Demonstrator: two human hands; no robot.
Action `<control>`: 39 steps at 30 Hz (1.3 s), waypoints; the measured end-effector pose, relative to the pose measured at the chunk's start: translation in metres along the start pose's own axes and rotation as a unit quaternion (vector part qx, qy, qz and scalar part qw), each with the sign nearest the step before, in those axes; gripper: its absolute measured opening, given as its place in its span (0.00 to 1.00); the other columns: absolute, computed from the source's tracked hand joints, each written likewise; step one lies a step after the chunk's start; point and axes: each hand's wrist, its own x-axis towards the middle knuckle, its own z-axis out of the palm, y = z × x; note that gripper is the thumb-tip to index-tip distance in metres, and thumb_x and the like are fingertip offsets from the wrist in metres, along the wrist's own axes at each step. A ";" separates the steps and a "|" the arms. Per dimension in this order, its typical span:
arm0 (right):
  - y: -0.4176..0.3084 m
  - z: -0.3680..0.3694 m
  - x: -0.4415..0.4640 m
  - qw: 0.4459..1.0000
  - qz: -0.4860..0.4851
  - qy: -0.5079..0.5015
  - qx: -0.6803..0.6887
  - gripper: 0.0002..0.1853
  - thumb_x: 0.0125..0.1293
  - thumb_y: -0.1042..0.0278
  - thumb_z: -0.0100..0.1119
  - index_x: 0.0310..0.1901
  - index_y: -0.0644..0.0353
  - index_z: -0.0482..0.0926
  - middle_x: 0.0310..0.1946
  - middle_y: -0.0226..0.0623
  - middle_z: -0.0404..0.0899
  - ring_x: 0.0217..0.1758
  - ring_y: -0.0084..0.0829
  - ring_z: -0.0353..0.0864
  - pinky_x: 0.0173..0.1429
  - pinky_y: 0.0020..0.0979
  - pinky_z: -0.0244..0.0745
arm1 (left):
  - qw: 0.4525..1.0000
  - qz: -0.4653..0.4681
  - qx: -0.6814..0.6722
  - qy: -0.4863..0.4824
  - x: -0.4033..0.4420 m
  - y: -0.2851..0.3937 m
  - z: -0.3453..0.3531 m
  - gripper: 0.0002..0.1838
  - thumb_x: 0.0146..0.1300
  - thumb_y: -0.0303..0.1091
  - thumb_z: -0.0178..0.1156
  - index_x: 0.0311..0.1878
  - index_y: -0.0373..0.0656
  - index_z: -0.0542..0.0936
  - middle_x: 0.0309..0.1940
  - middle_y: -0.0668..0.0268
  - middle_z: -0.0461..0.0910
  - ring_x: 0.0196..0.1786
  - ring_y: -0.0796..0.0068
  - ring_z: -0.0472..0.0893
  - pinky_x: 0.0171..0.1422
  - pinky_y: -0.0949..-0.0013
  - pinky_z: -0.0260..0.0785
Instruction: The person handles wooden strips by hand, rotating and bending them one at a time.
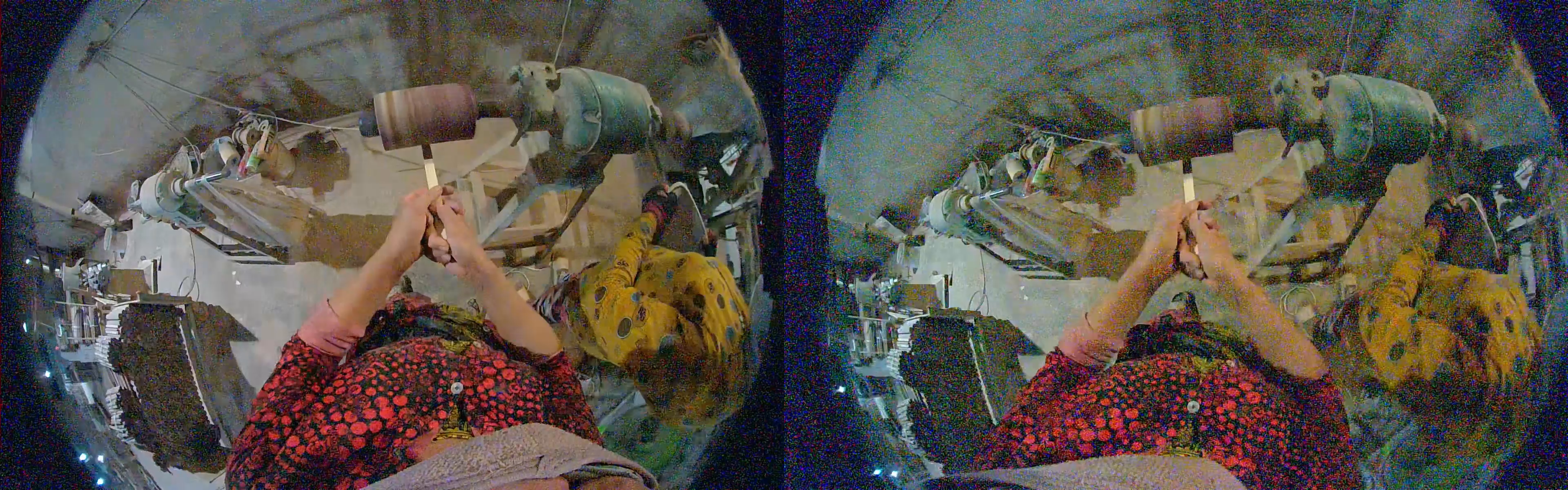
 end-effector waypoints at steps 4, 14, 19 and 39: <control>0.011 -0.011 -0.017 0.999 0.004 -0.044 0.001 0.17 0.70 0.48 0.37 0.29 0.48 0.66 0.06 0.22 0.57 0.04 0.18 0.50 0.09 0.21 0.44 | 0.999 0.030 -0.026 0.005 0.001 -0.037 -0.009 0.15 0.67 0.39 0.48 0.47 0.37 0.73 0.30 0.61 0.80 0.27 0.74 0.79 0.28 0.74 0.71; 0.049 -0.020 -0.051 0.996 0.055 0.051 -0.050 0.15 0.69 0.54 0.38 0.31 0.51 0.70 0.09 0.25 0.61 0.05 0.20 0.54 0.09 0.23 0.47 | 0.995 -0.048 0.080 0.018 -0.015 -0.078 -0.023 0.15 0.64 0.38 0.51 0.49 0.39 0.74 0.28 0.65 0.79 0.25 0.78 0.76 0.27 0.74 0.71; 0.059 -0.018 -0.053 0.992 0.040 0.068 -0.101 0.15 0.68 0.55 0.40 0.31 0.55 0.71 0.14 0.27 0.68 0.07 0.20 0.60 0.09 0.22 0.50 | 0.990 -0.115 -0.082 0.023 -0.023 -0.074 -0.014 0.19 0.62 0.36 0.49 0.54 0.37 0.71 0.34 0.58 0.80 0.32 0.68 0.79 0.36 0.67 0.74; 0.085 -0.048 -0.052 0.996 0.002 0.058 -0.063 0.15 0.64 0.54 0.50 0.30 0.58 0.72 0.13 0.25 0.66 0.11 0.19 0.61 0.13 0.25 0.52 | 0.495 0.813 0.289 -0.100 -0.221 0.170 0.054 0.25 0.66 0.55 0.41 0.63 0.57 0.64 0.67 0.61 0.52 0.67 0.65 0.57 0.67 0.55 0.51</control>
